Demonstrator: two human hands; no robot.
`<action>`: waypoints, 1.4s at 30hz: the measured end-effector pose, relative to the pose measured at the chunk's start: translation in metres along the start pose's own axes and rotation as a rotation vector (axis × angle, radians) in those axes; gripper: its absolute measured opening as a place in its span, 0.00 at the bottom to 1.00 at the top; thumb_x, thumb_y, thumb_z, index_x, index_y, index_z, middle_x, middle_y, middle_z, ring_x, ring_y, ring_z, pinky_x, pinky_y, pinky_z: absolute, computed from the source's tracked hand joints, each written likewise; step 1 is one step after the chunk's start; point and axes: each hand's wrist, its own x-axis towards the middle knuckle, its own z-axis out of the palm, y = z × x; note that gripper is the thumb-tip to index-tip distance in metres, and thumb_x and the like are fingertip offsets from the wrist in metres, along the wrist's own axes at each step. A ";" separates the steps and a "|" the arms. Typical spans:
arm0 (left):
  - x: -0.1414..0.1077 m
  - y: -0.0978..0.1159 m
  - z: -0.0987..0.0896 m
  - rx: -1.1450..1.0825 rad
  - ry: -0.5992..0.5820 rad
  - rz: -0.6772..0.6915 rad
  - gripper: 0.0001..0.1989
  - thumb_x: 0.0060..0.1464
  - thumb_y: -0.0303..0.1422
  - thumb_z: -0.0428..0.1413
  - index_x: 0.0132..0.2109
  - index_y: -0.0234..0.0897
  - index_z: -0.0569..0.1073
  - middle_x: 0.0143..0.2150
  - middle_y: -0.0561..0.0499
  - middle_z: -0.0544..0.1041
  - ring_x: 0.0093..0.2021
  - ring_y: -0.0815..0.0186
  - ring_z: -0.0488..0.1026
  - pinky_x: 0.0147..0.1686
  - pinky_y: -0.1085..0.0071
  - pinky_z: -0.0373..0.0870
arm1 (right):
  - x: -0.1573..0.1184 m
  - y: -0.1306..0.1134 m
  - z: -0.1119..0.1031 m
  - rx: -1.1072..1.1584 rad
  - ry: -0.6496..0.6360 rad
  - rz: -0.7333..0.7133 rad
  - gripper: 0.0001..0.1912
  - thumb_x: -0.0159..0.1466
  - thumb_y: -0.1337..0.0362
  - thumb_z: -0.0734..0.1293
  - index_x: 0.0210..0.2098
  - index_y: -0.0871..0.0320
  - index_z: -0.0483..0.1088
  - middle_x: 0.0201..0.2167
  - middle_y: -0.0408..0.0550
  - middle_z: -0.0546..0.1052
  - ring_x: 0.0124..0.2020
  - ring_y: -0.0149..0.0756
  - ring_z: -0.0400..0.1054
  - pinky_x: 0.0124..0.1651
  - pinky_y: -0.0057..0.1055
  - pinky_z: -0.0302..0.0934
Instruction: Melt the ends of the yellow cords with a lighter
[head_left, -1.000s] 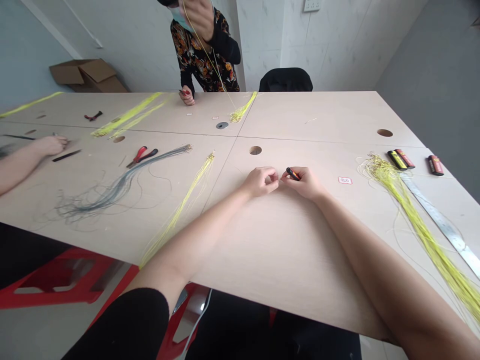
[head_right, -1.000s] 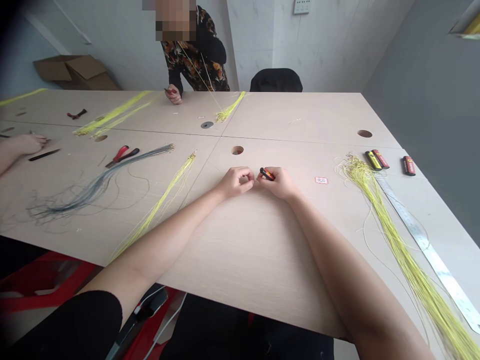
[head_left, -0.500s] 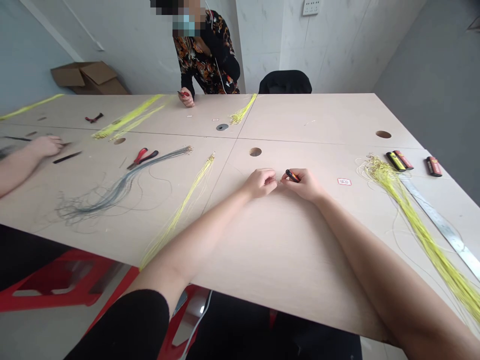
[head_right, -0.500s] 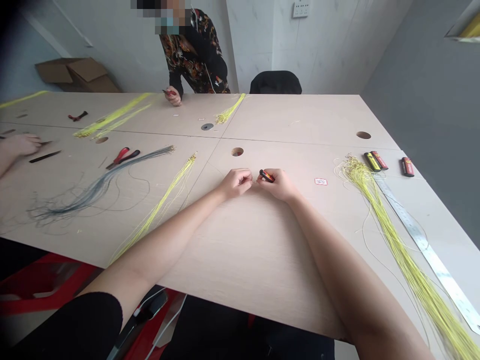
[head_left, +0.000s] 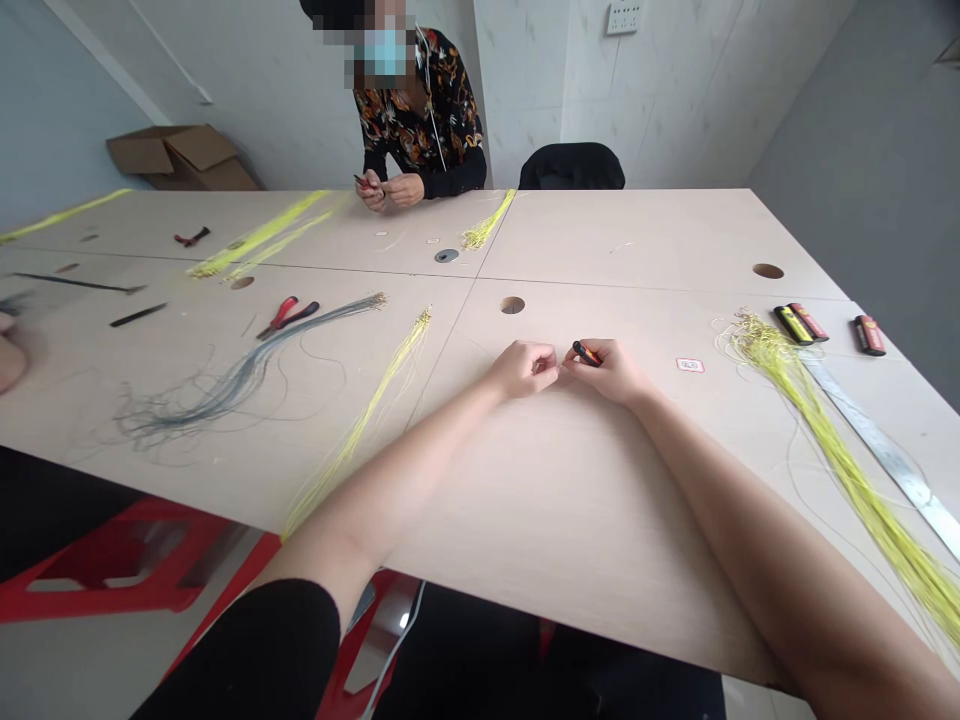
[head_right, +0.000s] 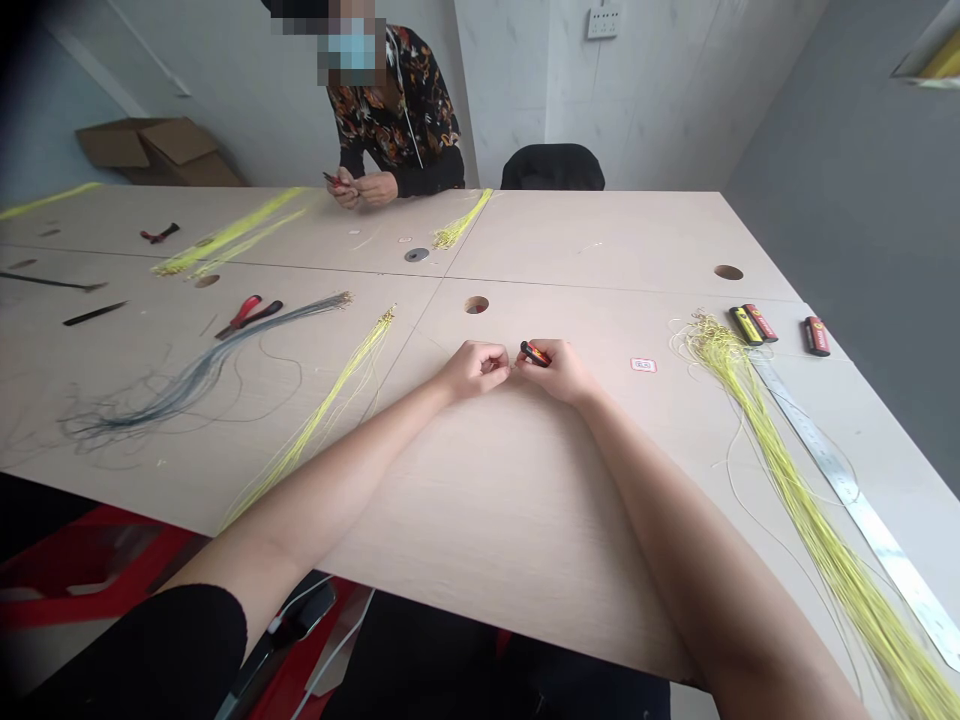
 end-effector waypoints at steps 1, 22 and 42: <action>0.000 0.001 0.000 -0.004 0.002 0.000 0.08 0.46 0.33 0.51 0.22 0.35 0.63 0.19 0.57 0.64 0.22 0.73 0.59 0.26 0.74 0.56 | 0.000 0.000 0.000 0.000 0.000 0.000 0.09 0.52 0.60 0.62 0.23 0.60 0.66 0.19 0.39 0.58 0.23 0.26 0.48 0.28 0.28 0.45; 0.000 -0.002 0.000 -0.029 0.007 -0.049 0.12 0.48 0.35 0.53 0.23 0.33 0.73 0.19 0.53 0.69 0.21 0.73 0.57 0.24 0.74 0.53 | 0.000 0.000 0.000 -0.017 0.004 -0.013 0.08 0.52 0.61 0.62 0.23 0.60 0.67 0.19 0.39 0.59 0.23 0.26 0.49 0.28 0.28 0.45; -0.001 0.003 -0.003 -0.187 -0.021 -0.167 0.14 0.48 0.35 0.52 0.19 0.34 0.66 0.15 0.56 0.61 0.19 0.74 0.55 0.22 0.73 0.50 | -0.001 -0.003 -0.003 -0.031 0.021 0.056 0.09 0.52 0.62 0.62 0.29 0.59 0.69 0.18 0.37 0.56 0.21 0.26 0.47 0.25 0.28 0.44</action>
